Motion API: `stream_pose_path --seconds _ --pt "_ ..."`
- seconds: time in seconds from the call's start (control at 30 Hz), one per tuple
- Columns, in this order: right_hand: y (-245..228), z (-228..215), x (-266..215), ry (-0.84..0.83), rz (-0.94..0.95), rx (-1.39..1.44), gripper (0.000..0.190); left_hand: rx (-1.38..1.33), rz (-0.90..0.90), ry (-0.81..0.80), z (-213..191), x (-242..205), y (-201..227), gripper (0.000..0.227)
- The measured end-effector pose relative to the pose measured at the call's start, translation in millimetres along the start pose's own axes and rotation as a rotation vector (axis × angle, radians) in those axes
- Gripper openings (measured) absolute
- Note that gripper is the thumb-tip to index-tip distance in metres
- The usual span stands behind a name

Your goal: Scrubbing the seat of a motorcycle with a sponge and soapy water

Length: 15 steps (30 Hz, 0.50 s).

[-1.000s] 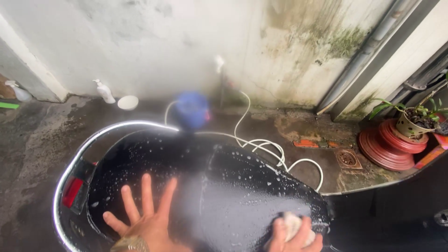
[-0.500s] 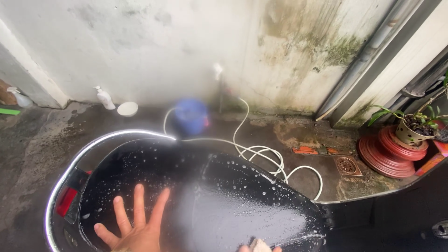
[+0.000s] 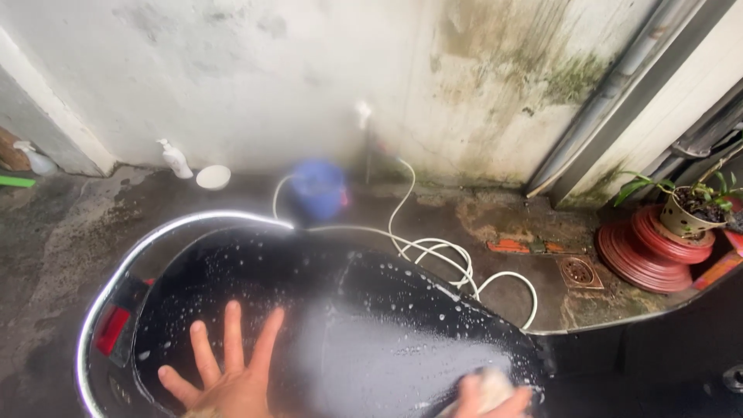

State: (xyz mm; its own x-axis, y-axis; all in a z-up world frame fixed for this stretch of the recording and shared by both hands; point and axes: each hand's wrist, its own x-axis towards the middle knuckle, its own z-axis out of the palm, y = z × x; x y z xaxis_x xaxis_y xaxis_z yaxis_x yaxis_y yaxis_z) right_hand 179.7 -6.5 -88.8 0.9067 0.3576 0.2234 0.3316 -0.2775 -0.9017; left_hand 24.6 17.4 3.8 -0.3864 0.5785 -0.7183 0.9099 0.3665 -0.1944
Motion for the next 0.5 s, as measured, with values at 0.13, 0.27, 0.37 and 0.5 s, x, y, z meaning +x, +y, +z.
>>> stream_pose_path --seconds 0.13,0.27,0.37,0.5 --pt "61 19 24 -0.491 -0.006 -0.767 0.025 0.005 -0.014 -0.011 3 -2 1 0.115" --pt "100 32 51 -0.770 0.061 -1.068 0.015 -0.008 -0.031 -0.008 -3 -6 3 0.118" --pt "114 36 67 -0.655 0.204 -0.548 0.010 -0.026 -0.044 -0.001 -7 -5 4 0.120" --pt "86 20 75 -0.075 0.120 -0.179 0.046 0.022 0.010 -0.025 -1 -2 0 0.113"
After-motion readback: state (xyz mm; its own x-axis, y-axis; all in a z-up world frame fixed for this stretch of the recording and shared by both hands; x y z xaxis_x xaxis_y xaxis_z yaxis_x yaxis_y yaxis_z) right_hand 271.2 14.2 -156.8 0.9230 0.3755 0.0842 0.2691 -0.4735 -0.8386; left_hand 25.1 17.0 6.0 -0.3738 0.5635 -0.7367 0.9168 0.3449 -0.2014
